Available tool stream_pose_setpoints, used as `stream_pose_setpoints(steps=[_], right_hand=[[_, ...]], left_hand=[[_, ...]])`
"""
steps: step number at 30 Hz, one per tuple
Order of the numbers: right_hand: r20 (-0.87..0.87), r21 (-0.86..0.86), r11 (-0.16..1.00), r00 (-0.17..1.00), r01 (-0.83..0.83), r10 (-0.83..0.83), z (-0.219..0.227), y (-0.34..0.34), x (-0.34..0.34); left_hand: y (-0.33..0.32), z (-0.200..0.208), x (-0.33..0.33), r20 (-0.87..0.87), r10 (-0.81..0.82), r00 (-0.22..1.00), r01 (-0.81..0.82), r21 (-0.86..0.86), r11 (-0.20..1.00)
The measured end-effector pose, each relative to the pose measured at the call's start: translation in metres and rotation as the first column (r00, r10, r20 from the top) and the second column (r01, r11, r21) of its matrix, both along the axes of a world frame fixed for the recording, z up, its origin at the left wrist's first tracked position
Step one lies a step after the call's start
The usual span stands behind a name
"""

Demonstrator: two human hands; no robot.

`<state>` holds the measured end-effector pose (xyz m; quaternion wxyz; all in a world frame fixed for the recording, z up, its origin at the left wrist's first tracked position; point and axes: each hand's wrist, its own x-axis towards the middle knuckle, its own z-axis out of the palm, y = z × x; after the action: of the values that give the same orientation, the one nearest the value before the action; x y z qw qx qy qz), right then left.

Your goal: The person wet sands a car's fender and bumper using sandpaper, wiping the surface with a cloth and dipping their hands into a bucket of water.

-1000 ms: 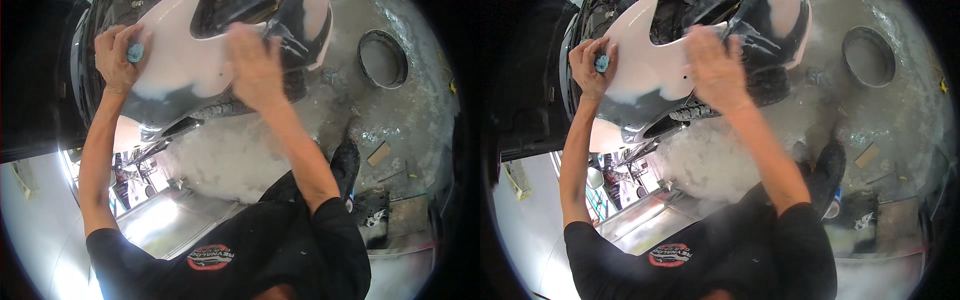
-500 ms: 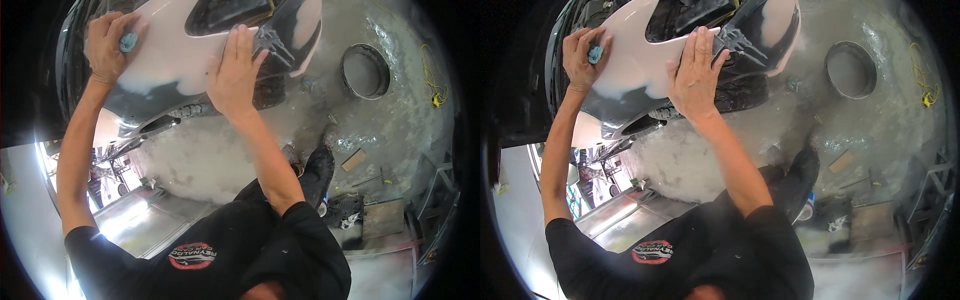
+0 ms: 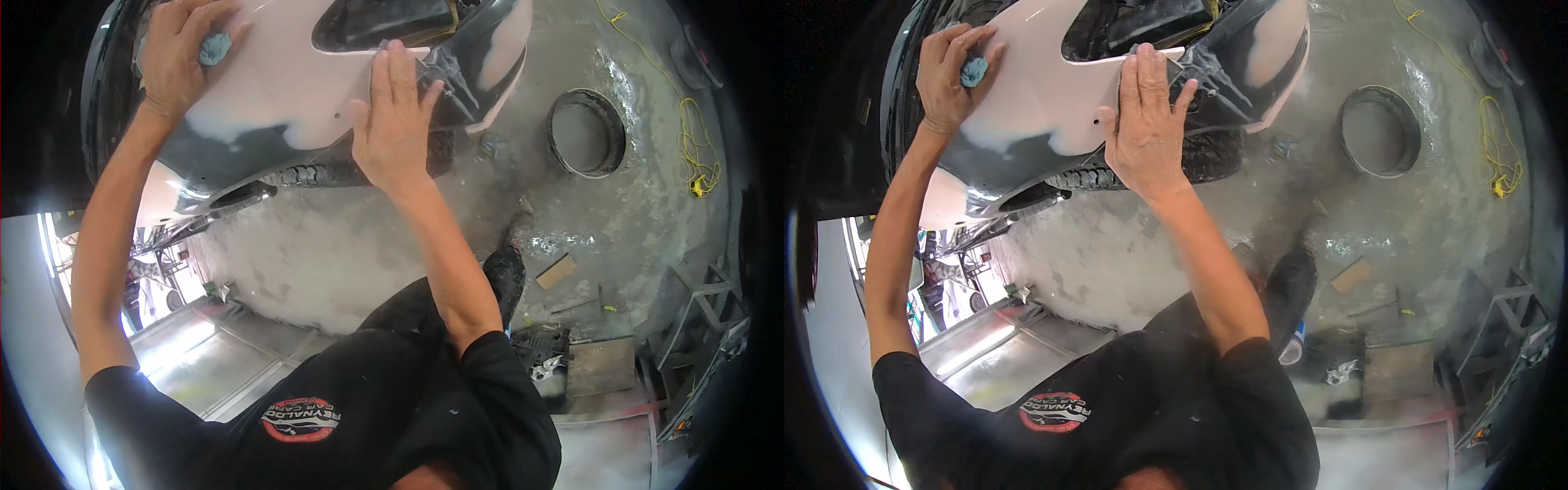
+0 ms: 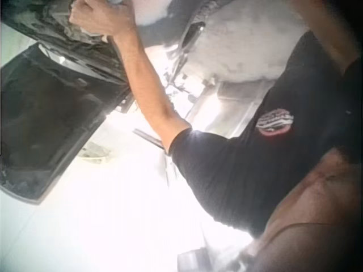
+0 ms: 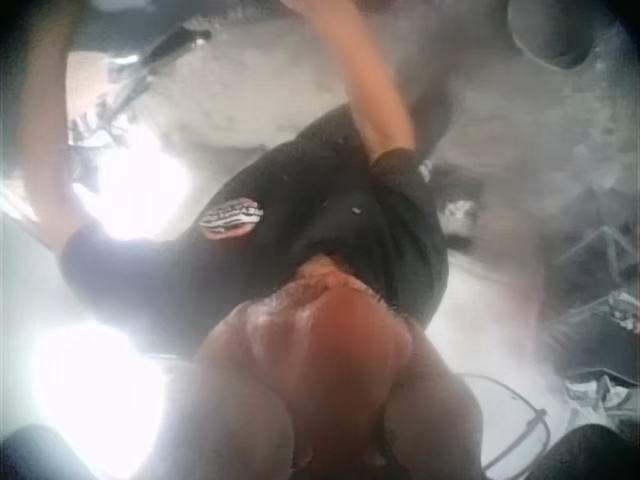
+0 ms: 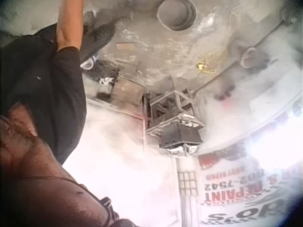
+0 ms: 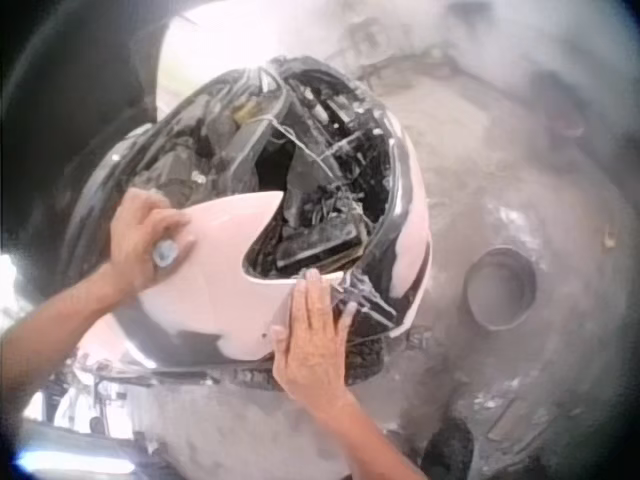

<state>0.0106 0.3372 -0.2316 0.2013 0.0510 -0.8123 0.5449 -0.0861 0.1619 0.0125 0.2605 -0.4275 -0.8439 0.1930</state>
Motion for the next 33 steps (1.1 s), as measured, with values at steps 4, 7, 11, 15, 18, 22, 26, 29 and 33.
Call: stream_pose_setpoints(steps=[4, 7, 11, 15, 18, 22, 26, 29, 33], right_hand=[[0.103, -0.001, 0.993, 0.987, 0.122, -0.121, -0.035, 0.027, -0.007], [0.034, -0.012, 0.989, 0.989, 0.146, -0.145, -0.041, 0.043, -0.003], [-0.155, 0.135, 0.988, 0.986, 0.080, -0.058, -0.050, 0.044, -0.022], [-0.207, 0.221, 0.975, 0.975, -0.028, 0.075, -0.061, 0.048, -0.026], [-0.226, 0.171, 0.983, 0.968, -0.071, 0.109, -0.047, 0.038, -0.017], [-0.208, 0.117, 0.993, 0.977, -0.020, 0.044, -0.021, -0.002, -0.010], [-0.199, 0.052, 0.997, 0.978, -0.061, 0.070, 0.028, -0.041, 0.002], [-0.129, -0.160, 0.987, 0.992, -0.022, 0.001, 0.061, -0.069, 0.006], [-0.082, -0.457, 0.889, 0.997, -0.033, -0.005, 0.072, -0.070, 0.006]], left_hand=[[-0.007, 0.003, -0.002, -0.004, -0.002, 1.000, 0.002, -0.032, 0.999], [-0.002, 0.002, -0.003, -0.015, -0.055, 0.998, 0.054, -0.017, 0.998], [0.011, 0.006, -0.001, -0.006, -0.099, 0.995, 0.099, -0.020, 0.995], [0.004, 0.003, 0.001, -0.009, -0.127, 0.992, 0.127, -0.015, 0.992], [0.012, 0.007, -0.002, -0.027, -0.146, 0.989, 0.146, -0.013, 0.989], [0.006, 0.003, -0.005, 0.000, -0.121, 0.993, 0.121, 0.044, 0.992], [0.005, 0.006, -0.006, 0.024, -0.124, 0.992, 0.122, 0.072, 0.990], [0.007, 0.006, -0.004, 0.029, -0.089, 0.996, 0.087, 0.065, 0.994], [0.007, 0.002, -0.003, 0.026, -0.110, 0.994, 0.107, 0.082, 0.991]])
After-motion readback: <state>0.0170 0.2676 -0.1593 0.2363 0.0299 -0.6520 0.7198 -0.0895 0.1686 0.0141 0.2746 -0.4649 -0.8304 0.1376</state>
